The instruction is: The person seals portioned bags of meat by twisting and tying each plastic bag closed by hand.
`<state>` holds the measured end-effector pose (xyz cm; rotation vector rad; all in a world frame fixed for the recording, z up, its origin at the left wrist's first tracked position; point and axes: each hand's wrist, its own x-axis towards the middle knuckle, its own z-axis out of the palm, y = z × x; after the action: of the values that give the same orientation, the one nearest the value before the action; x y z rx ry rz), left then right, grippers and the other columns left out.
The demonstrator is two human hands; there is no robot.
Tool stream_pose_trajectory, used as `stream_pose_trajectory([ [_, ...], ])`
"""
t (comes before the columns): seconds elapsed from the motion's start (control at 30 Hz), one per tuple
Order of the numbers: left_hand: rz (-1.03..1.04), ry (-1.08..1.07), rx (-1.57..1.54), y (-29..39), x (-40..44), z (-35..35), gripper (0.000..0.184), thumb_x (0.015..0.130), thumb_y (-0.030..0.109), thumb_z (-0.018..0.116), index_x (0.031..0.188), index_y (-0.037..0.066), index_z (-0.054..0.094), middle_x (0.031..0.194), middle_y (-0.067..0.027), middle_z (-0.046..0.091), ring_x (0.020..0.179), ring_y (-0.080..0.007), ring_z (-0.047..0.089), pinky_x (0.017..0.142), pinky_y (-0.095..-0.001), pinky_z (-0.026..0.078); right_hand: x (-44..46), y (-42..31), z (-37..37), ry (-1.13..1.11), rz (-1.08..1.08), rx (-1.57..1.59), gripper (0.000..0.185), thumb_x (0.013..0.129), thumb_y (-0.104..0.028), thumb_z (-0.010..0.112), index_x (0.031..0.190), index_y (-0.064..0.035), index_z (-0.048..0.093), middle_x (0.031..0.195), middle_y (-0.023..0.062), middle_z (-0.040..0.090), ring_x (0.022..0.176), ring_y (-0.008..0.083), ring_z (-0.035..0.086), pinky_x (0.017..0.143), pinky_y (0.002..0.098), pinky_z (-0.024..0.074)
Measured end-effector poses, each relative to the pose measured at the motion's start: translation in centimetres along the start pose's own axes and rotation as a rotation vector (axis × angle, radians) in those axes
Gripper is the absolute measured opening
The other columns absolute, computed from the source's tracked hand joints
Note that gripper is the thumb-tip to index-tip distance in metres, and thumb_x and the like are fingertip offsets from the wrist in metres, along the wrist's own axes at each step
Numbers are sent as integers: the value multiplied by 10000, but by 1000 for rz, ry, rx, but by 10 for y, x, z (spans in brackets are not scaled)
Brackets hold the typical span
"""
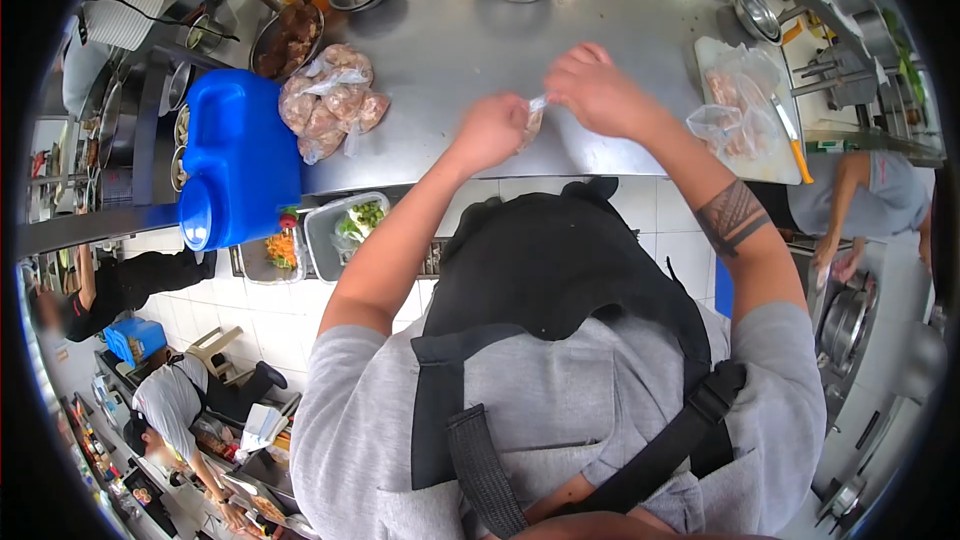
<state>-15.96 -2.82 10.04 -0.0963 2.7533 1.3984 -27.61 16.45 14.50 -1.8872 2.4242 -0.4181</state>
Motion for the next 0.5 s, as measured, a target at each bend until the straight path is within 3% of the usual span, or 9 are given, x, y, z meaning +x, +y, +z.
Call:
stream_pose_trajectory([
  [0.03, 5, 3, 4, -4, 2, 2, 354, 1046, 276, 496, 916, -21, 639, 732, -53, 581, 691, -139, 537, 647, -354, 457, 6, -15, 8, 257, -35, -128, 122, 872, -90, 592, 971, -90, 662, 983, 54, 670, 1058, 260, 578, 1088, 436, 357],
  [0.1, 31, -5, -64, -9, 7, 6, 311, 1034, 237, 482, 898, -6, 622, 748, -33, 582, 678, -154, 531, 644, -364, 454, 6, -30, 13, 517, -66, -268, 150, 845, -72, 589, 976, -81, 661, 967, 51, 675, 1037, 256, 582, 1094, 415, 348],
  [0.17, -16, -71, -207, -4, 2, 1, 283, 1026, 218, 479, 892, 5, 609, 755, -20, 576, 668, -151, 521, 637, -353, 449, 2, -36, 14, 113, 20, -92, 162, 851, -98, 597, 1001, -61, 647, 962, 66, 667, 1012, 271, 579, 1063, 436, 367],
  [0.27, -148, -219, -469, -7, -3, -16, 244, 1019, 196, 478, 883, 25, 587, 777, 1, 571, 651, -143, 496, 622, -330, 436, -9, -20, 3, -48, 12, -132, 145, 855, -109, 594, 985, -64, 638, 940, 75, 653, 991, 274, 575, 1023, 447, 381],
  [0.3, -224, -302, -592, -8, -5, -21, 233, 1020, 192, 480, 881, 33, 579, 792, 10, 571, 644, -136, 482, 614, -318, 427, -13, -19, 3, -46, 13, -128, 145, 855, -109, 594, 985, -64, 638, 940, 75, 653, 991, 274, 575, 1023, 447, 381],
  [0.4, -230, -303, -479, -4, 1, -31, 216, 1034, 190, 484, 899, 43, 570, 775, -6, 541, 649, -109, 482, 605, -309, 419, -17, -19, 3, -14, -23, 5, 97, 891, -115, 588, 957, -52, 622, 928, 104, 645, 955, 286, 582, 920, 444, 433],
  [0.43, -225, -299, -480, -2, 9, -34, 216, 1034, 190, 484, 899, 43, 570, 775, -6, 541, 649, -109, 482, 605, -309, 419, -17, -22, 8, 45, 91, 181, 87, 934, -127, 568, 953, -56, 617, 933, 88, 649, 952, 267, 593, 877, 436, 452],
  [0.5, 99, -39, -160, 8, 21, -40, 134, 1006, 142, 517, 927, 46, 570, 776, -59, 553, 685, -189, 540, 626, -347, 448, -18, -27, 20, 94, 186, 348, 105, 978, -139, 548, 948, -61, 612, 937, 72, 653, 950, 247, 604, 834, 427, 471],
])
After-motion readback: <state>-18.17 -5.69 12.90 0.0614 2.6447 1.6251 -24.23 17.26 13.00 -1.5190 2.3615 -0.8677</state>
